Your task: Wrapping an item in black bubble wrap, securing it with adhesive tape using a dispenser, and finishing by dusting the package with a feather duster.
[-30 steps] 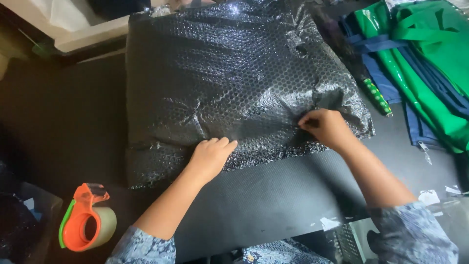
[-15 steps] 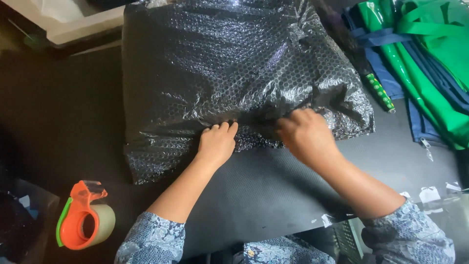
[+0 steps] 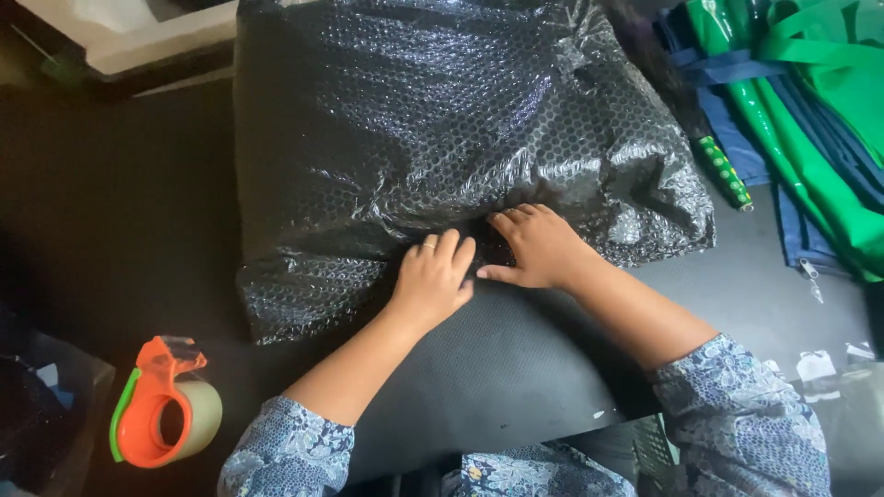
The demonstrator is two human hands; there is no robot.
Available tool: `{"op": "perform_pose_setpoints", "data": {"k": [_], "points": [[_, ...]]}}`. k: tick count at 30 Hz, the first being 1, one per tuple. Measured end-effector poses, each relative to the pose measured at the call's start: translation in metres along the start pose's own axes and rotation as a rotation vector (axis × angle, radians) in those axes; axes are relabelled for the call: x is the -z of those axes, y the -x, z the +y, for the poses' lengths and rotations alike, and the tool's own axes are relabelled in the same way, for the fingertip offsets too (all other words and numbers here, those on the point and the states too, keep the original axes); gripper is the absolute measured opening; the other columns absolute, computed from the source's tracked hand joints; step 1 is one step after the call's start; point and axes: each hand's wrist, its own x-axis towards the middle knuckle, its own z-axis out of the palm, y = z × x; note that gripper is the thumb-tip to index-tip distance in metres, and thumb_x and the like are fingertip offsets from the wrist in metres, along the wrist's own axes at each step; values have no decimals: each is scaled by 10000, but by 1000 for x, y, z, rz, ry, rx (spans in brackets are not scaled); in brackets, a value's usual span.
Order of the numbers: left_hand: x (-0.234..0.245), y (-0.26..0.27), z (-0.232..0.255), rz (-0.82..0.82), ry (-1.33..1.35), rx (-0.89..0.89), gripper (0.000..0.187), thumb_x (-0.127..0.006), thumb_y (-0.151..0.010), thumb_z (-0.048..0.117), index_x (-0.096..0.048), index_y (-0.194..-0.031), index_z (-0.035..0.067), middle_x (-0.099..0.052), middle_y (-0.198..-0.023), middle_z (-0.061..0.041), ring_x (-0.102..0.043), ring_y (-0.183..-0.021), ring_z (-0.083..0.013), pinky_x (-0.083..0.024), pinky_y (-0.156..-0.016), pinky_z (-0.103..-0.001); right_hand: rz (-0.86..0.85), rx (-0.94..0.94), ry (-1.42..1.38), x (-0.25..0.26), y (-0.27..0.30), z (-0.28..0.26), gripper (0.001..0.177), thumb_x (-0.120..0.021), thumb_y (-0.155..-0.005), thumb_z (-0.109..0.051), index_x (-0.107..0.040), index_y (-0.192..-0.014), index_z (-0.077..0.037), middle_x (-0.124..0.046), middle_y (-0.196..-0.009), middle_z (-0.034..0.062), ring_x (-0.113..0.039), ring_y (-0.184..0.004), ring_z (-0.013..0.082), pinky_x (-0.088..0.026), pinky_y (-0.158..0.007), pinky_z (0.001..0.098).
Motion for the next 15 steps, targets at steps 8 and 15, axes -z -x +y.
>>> {"op": "perform_pose_setpoints", "data": {"k": [8,15], "points": [[23,-3,7,169,23,-98,114,-540,-971,161,-567,-861,179,-493,-846,-17,-635,-968,-298,-527,-663,-379,-69,27,-60,19,1,0,1252,-430,-608,-1061,-598,-1335,-55,-712,-1221,214,-669,-1212,362,-471,-1082,471],[93,-38,-3,321,-34,-120,158,-649,-955,149,-572,-817,160,-623,-1180,-86,-567,-1280,-347,-528,-919,-456,-71,45,57,17,2,0,952,-682,-705,-772,-603,-1313,-43,-710,-1239,185,-669,-1213,326,-459,-1096,452]]}}
